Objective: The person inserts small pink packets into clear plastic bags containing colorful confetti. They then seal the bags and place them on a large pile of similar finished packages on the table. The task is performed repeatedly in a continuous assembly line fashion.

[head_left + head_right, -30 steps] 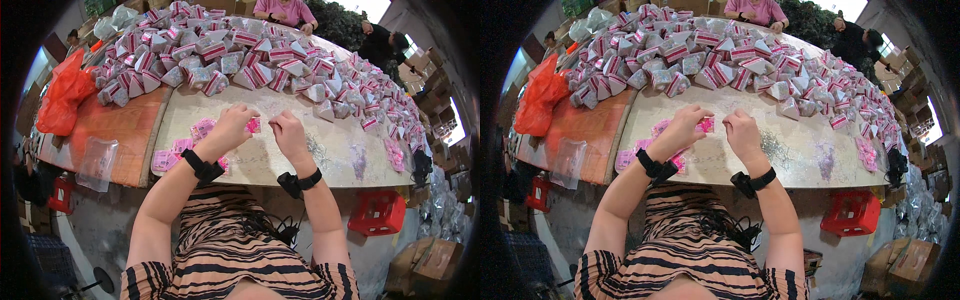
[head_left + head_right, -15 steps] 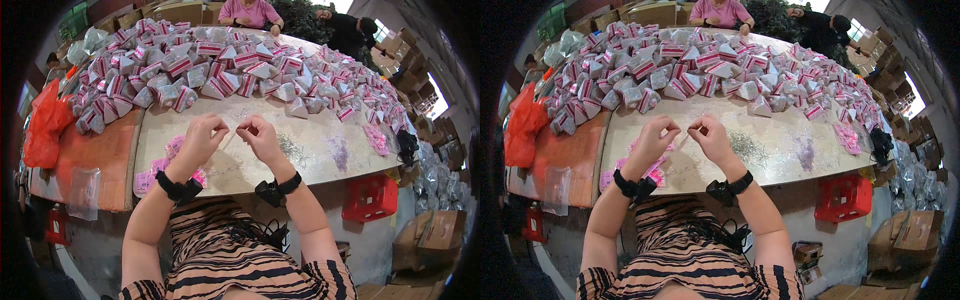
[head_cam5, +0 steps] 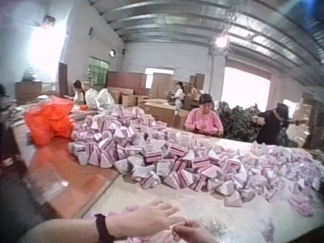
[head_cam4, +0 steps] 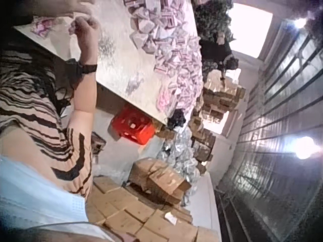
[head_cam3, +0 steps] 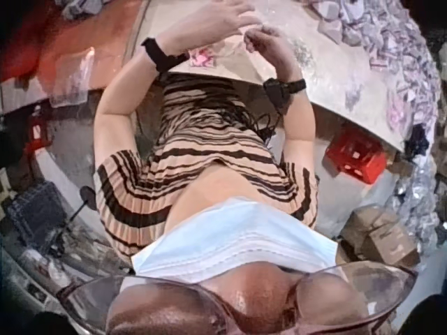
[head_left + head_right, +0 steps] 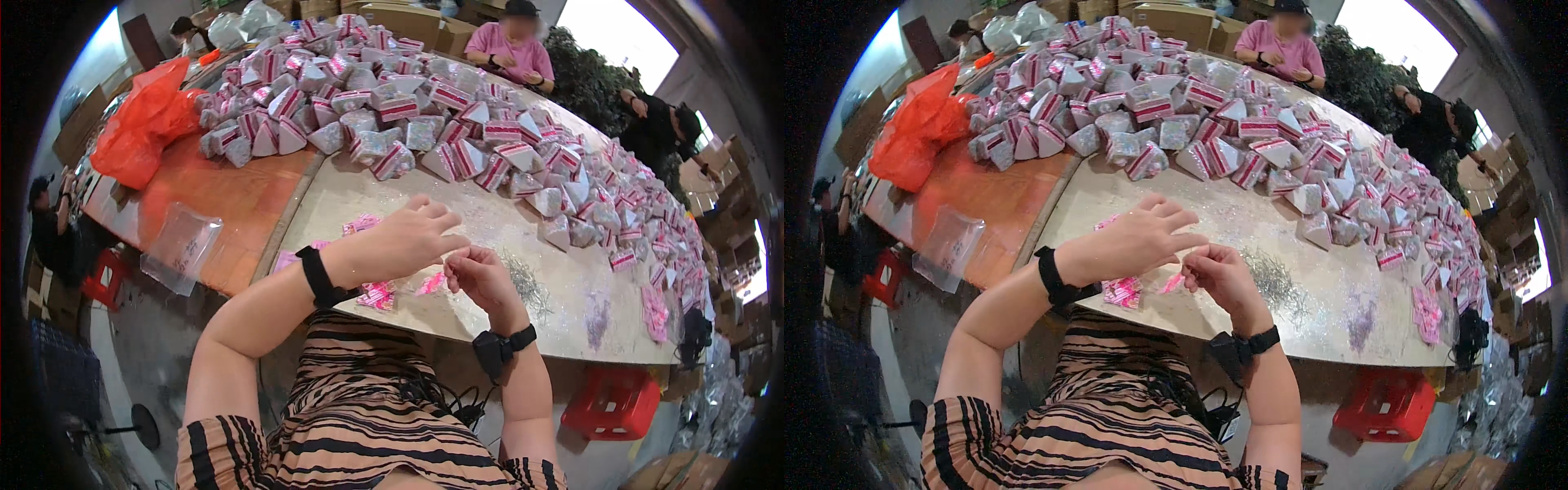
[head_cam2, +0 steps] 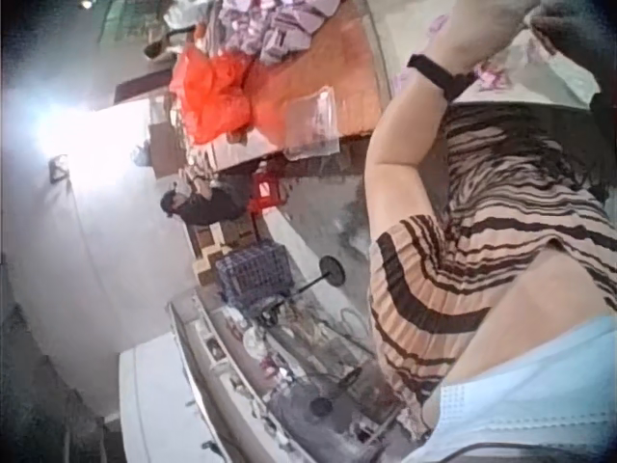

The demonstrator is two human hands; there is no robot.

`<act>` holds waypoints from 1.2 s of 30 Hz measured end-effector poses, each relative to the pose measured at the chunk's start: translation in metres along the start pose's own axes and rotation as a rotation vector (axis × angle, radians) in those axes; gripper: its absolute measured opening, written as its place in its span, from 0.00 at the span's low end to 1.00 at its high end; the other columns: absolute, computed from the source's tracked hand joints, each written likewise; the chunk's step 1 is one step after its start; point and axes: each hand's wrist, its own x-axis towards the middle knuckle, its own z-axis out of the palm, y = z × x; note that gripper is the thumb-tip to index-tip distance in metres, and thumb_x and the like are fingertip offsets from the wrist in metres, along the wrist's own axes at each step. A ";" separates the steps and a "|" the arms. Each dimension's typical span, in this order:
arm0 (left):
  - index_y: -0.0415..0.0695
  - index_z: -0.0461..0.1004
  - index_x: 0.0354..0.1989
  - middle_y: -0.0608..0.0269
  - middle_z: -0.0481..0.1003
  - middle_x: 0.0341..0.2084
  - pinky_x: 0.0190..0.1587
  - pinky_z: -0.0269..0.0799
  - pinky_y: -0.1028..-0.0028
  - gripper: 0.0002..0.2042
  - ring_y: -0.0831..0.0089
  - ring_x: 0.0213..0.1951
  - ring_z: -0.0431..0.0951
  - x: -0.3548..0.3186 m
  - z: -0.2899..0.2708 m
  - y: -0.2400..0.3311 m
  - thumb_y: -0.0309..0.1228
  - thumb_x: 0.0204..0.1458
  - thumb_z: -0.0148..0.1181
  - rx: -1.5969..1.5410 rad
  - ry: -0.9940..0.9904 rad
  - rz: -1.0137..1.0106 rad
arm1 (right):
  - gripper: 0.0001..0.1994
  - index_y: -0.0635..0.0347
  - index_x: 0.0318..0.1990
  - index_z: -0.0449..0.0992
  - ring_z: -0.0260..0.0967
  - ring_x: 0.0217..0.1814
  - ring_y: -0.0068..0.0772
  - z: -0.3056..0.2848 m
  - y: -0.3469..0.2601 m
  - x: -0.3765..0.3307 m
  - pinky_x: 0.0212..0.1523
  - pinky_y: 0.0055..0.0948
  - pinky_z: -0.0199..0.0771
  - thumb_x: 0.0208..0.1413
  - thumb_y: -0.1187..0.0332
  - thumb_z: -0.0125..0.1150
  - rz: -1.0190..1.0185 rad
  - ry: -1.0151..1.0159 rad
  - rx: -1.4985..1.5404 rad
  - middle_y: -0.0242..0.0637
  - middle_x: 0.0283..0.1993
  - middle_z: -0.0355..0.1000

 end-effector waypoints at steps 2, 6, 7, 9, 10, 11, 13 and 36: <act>0.47 0.74 0.38 0.63 0.72 0.38 0.54 0.61 0.64 0.09 0.64 0.47 0.70 -0.001 0.000 -0.001 0.32 0.47 0.58 0.046 -0.092 0.009 | 0.04 0.67 0.32 0.74 0.71 0.24 0.28 0.001 -0.001 0.000 0.26 0.25 0.72 0.57 0.74 0.58 0.012 -0.008 -0.001 0.39 0.27 0.73; 0.45 0.74 0.27 0.65 0.73 0.29 0.50 0.64 0.65 0.04 0.65 0.41 0.72 0.004 0.005 0.003 0.31 0.45 0.59 0.054 -0.108 0.047 | 0.04 0.67 0.31 0.75 0.71 0.21 0.27 -0.006 -0.004 -0.003 0.25 0.24 0.71 0.54 0.76 0.60 0.018 0.002 -0.074 0.40 0.26 0.74; 0.44 0.74 0.24 0.65 0.73 0.26 0.49 0.65 0.66 0.05 0.64 0.38 0.73 0.004 0.008 0.005 0.31 0.45 0.59 0.038 -0.091 0.049 | 0.04 0.67 0.31 0.75 0.71 0.21 0.27 -0.003 -0.007 -0.006 0.25 0.24 0.71 0.54 0.76 0.61 0.016 0.017 -0.115 0.39 0.26 0.74; 0.41 0.75 0.23 0.62 0.73 0.23 0.43 0.68 0.67 0.06 0.65 0.33 0.74 0.002 0.023 0.002 0.30 0.45 0.60 -0.206 -0.095 -0.093 | 0.04 0.67 0.30 0.76 0.71 0.22 0.27 0.001 -0.008 -0.009 0.25 0.24 0.72 0.54 0.75 0.61 -0.014 0.072 -0.237 0.38 0.26 0.74; 0.40 0.76 0.22 0.60 0.74 0.22 0.40 0.70 0.68 0.06 0.65 0.30 0.75 0.003 0.030 0.000 0.29 0.46 0.60 -0.330 -0.098 -0.157 | 0.04 0.67 0.30 0.77 0.71 0.22 0.26 0.005 -0.007 -0.012 0.25 0.24 0.72 0.54 0.75 0.61 -0.088 0.126 -0.353 0.37 0.26 0.74; 0.38 0.76 0.23 0.60 0.75 0.21 0.38 0.70 0.69 0.06 0.66 0.28 0.75 0.001 0.035 -0.003 0.29 0.46 0.60 -0.481 -0.125 -0.277 | 0.03 0.67 0.31 0.77 0.71 0.22 0.26 0.012 -0.005 -0.016 0.25 0.25 0.72 0.53 0.76 0.61 -0.162 0.184 -0.470 0.37 0.26 0.74; 0.36 0.78 0.24 0.59 0.76 0.20 0.33 0.71 0.71 0.07 0.70 0.25 0.76 0.001 0.037 -0.012 0.28 0.47 0.60 -0.784 -0.210 -0.485 | 0.04 0.66 0.33 0.79 0.73 0.24 0.30 0.018 -0.003 -0.018 0.27 0.26 0.73 0.51 0.76 0.62 -0.434 0.261 -0.866 0.39 0.28 0.75; 0.41 0.70 0.47 0.46 0.68 0.47 0.51 0.67 0.57 0.21 0.48 0.50 0.68 -0.052 0.049 -0.181 0.26 0.41 0.61 0.204 -0.090 -0.844 | 0.06 0.62 0.30 0.71 0.68 0.25 0.43 0.013 0.008 -0.020 0.26 0.34 0.70 0.43 0.79 0.61 -0.993 0.439 -1.345 0.41 0.26 0.67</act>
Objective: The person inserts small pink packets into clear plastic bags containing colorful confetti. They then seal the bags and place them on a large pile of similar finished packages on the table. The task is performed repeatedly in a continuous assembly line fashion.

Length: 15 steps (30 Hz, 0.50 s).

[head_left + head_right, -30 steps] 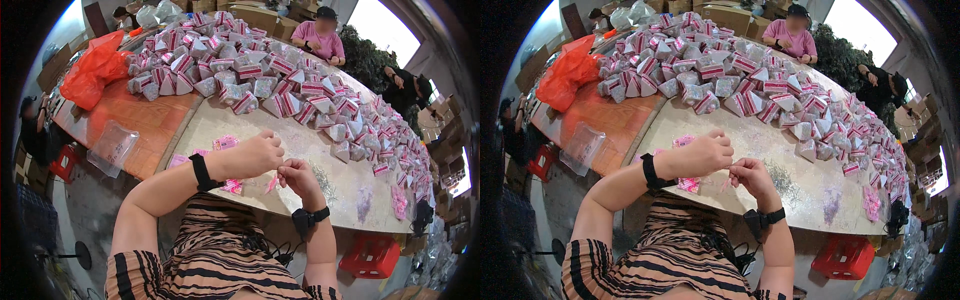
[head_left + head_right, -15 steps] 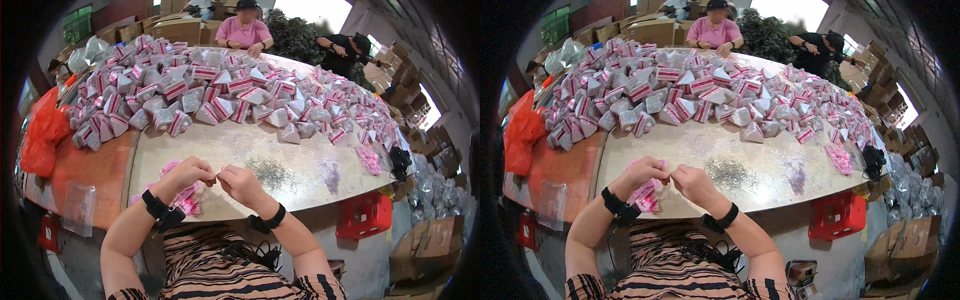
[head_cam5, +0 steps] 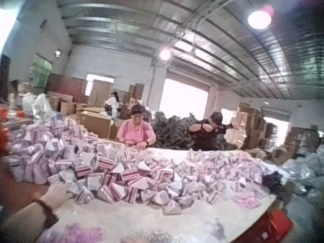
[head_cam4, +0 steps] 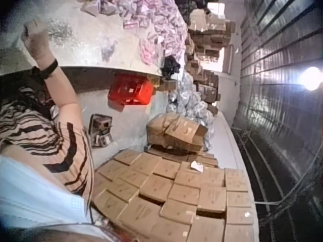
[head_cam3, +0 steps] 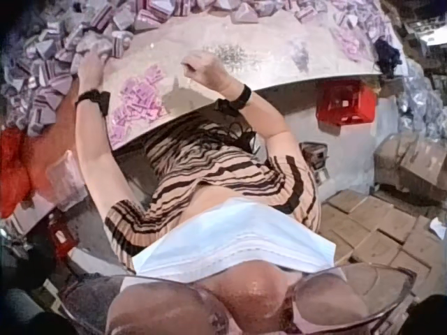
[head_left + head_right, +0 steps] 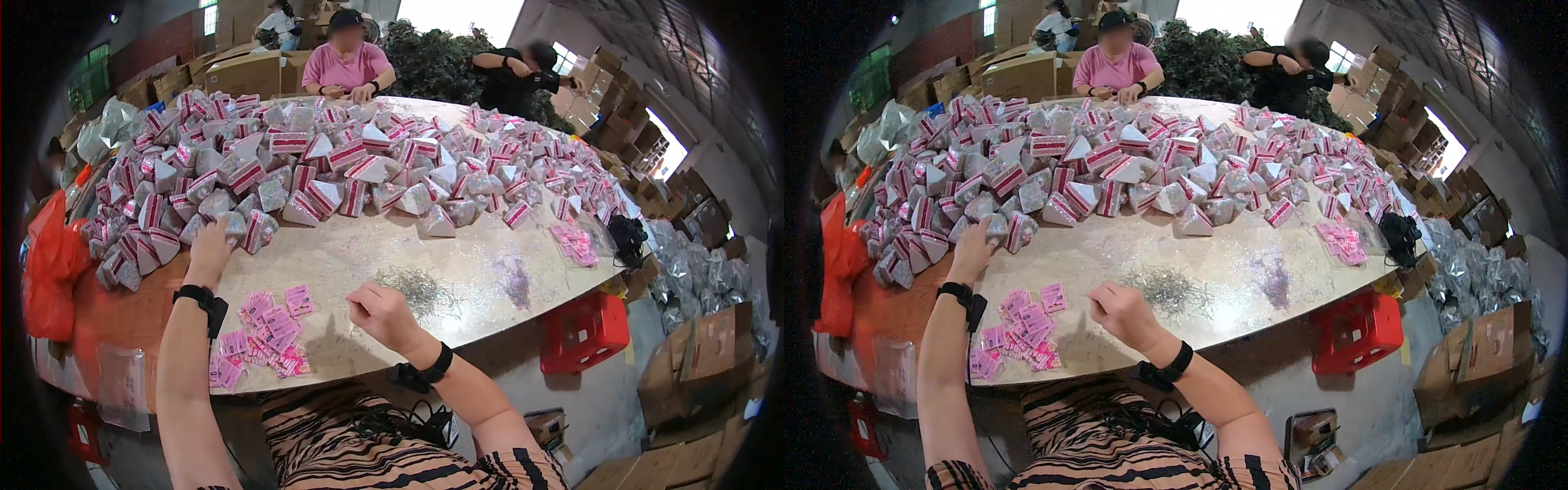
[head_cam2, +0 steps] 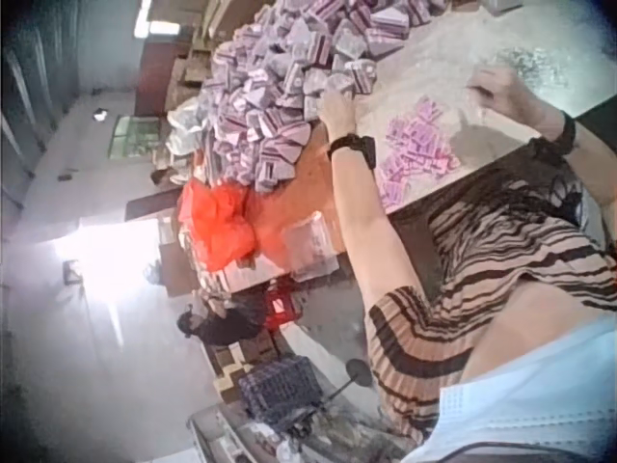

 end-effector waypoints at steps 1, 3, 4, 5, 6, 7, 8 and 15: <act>0.41 0.69 0.47 0.47 0.68 0.46 0.51 0.68 0.57 0.20 0.48 0.50 0.68 0.000 0.004 -0.002 0.25 0.41 0.61 -0.002 0.005 0.012 | 0.06 0.62 0.31 0.71 0.69 0.25 0.43 -0.002 0.000 -0.001 0.26 0.34 0.71 0.44 0.79 0.61 0.019 0.008 0.008 0.41 0.26 0.68; 0.41 0.68 0.47 0.48 0.69 0.44 0.50 0.68 0.57 0.20 0.48 0.49 0.68 0.000 0.015 -0.008 0.23 0.42 0.59 0.005 0.043 0.051 | 0.06 0.62 0.31 0.72 0.69 0.26 0.44 -0.006 0.000 0.001 0.26 0.34 0.71 0.44 0.79 0.60 0.047 0.014 0.030 0.41 0.27 0.68; 0.41 0.68 0.48 0.48 0.69 0.43 0.50 0.68 0.57 0.20 0.48 0.49 0.68 0.000 0.021 -0.012 0.23 0.42 0.59 0.016 0.075 0.078 | 0.06 0.61 0.31 0.72 0.69 0.26 0.44 -0.006 -0.001 0.002 0.26 0.34 0.71 0.44 0.79 0.60 0.057 0.016 0.035 0.41 0.27 0.68; 0.41 0.68 0.48 0.49 0.69 0.42 0.49 0.69 0.57 0.21 0.48 0.48 0.68 -0.002 0.026 -0.018 0.22 0.42 0.58 0.029 0.107 0.102 | 0.06 0.61 0.31 0.72 0.70 0.26 0.44 -0.006 -0.001 0.002 0.27 0.34 0.71 0.44 0.79 0.60 0.065 0.017 0.042 0.41 0.27 0.69; 0.42 0.68 0.48 0.50 0.70 0.42 0.48 0.70 0.57 0.19 0.49 0.48 0.69 -0.004 0.024 -0.015 0.21 0.43 0.57 0.064 0.058 0.125 | 0.06 0.61 0.31 0.72 0.70 0.26 0.43 -0.006 -0.001 0.003 0.27 0.34 0.71 0.44 0.79 0.60 0.072 0.015 0.048 0.41 0.27 0.69; 0.42 0.69 0.47 0.52 0.70 0.42 0.48 0.71 0.58 0.18 0.50 0.48 0.70 -0.003 0.022 -0.011 0.20 0.44 0.55 0.101 0.009 0.146 | 0.06 0.61 0.31 0.72 0.70 0.26 0.43 -0.007 -0.002 0.004 0.26 0.34 0.71 0.44 0.79 0.60 0.074 0.017 0.045 0.41 0.26 0.69; 0.43 0.69 0.47 0.53 0.71 0.41 0.47 0.72 0.58 0.18 0.51 0.48 0.70 -0.003 0.019 -0.007 0.19 0.45 0.53 0.138 -0.041 0.165 | 0.06 0.61 0.31 0.72 0.70 0.26 0.43 -0.009 -0.002 0.005 0.26 0.34 0.71 0.44 0.79 0.60 0.074 0.019 0.045 0.41 0.26 0.69; 0.37 0.76 0.36 0.50 0.70 0.44 0.45 0.76 0.62 0.10 0.53 0.48 0.71 -0.012 0.009 -0.022 0.21 0.45 0.53 0.223 -0.157 0.286 | 0.05 0.62 0.29 0.73 0.69 0.23 0.40 -0.014 -0.011 0.006 0.25 0.32 0.69 0.43 0.79 0.62 0.120 0.032 0.037 0.41 0.25 0.69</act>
